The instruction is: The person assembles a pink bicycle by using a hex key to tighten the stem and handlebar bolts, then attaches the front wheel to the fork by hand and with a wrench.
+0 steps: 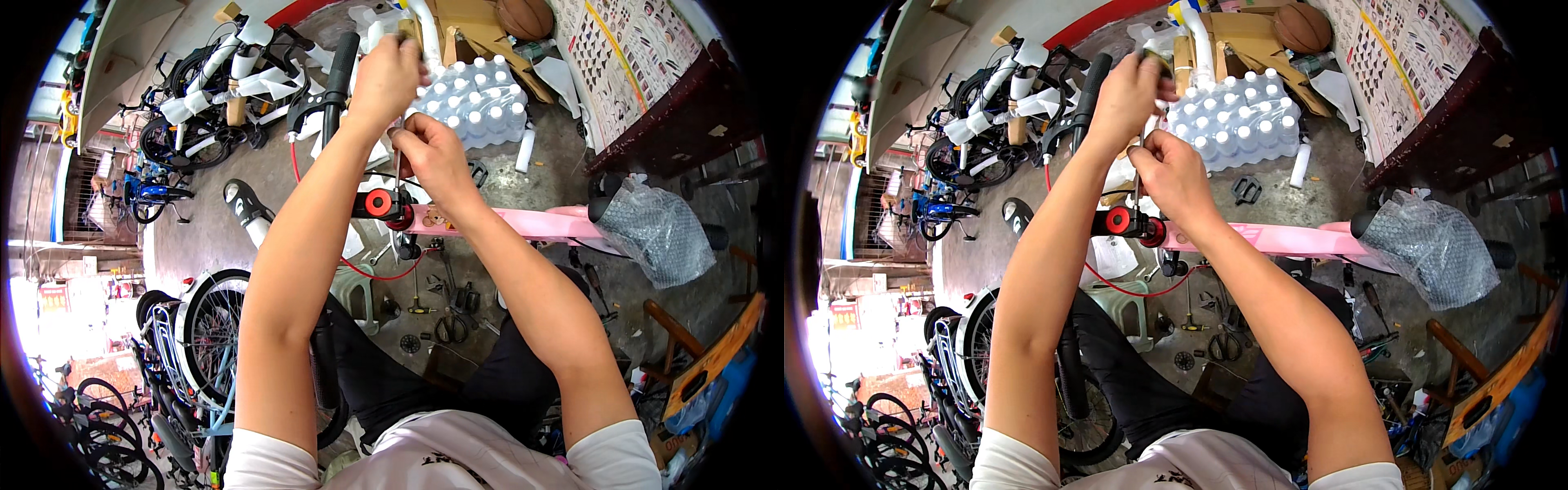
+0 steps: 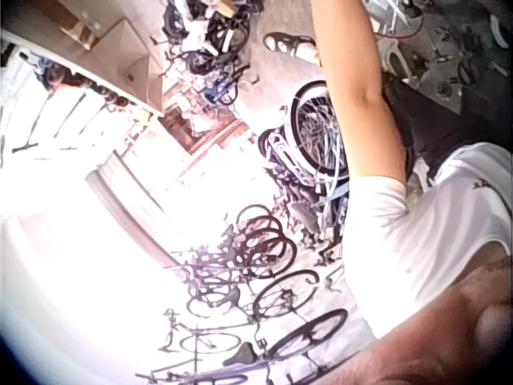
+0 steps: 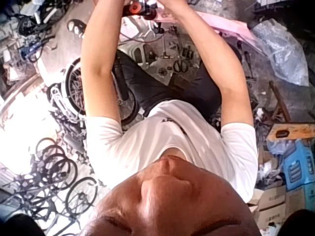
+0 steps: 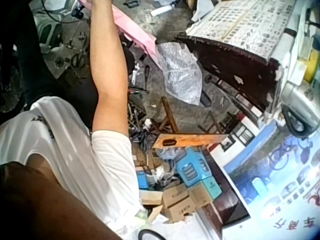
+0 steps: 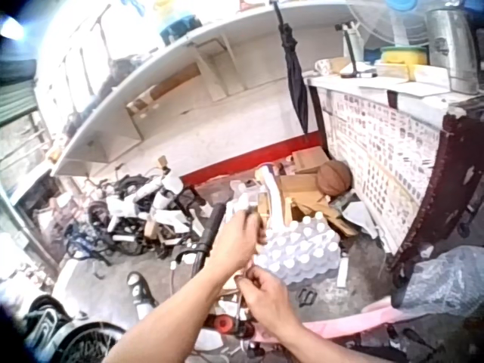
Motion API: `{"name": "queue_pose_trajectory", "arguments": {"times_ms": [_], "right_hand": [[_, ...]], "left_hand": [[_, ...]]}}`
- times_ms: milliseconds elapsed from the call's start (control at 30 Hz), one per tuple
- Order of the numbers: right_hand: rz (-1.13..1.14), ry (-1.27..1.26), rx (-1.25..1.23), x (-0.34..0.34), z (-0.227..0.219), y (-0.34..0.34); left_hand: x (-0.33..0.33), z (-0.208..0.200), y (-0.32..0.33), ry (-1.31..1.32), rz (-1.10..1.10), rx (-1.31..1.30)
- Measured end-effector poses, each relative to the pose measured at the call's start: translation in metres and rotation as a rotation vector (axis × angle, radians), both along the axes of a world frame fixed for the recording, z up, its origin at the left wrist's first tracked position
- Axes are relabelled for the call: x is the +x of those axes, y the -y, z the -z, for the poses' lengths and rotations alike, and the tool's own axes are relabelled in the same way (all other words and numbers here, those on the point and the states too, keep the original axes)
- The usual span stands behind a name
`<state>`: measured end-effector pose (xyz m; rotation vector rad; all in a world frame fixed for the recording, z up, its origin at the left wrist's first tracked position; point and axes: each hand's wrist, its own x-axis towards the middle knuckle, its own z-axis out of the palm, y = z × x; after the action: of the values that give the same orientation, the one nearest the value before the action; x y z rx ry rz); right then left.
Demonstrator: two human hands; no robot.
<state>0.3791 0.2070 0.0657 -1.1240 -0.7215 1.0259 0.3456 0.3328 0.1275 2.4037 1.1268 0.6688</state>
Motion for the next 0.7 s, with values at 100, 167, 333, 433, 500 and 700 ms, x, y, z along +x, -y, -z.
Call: {"name": "queue_pose_trajectory", "arguments": {"times_ms": [100,167,333,433,500,700], "right_hand": [[-0.033,-0.018,0.01,0.003,-0.005,0.003],[-0.039,-0.017,0.022,0.004,-0.007,0.003],[-0.098,-0.016,-0.015,0.0,-0.007,0.001],[-0.09,0.033,-0.039,0.0,-0.003,-0.001],[-0.074,0.031,-0.03,0.0,0.0,-0.002],[-0.085,0.05,-0.013,-0.001,-0.003,0.001]], "left_hand": [[0.0,-0.006,0.001,0.524,0.102,-0.724],[-0.005,-0.01,0.001,0.689,0.114,-0.891],[-0.013,-0.011,0.001,0.49,-0.129,-0.584],[-0.006,-0.004,0.016,-0.042,-0.098,0.581],[-0.001,-0.012,0.021,-0.118,0.006,0.761],[-0.003,-0.012,0.018,-0.504,0.024,0.742]]}}
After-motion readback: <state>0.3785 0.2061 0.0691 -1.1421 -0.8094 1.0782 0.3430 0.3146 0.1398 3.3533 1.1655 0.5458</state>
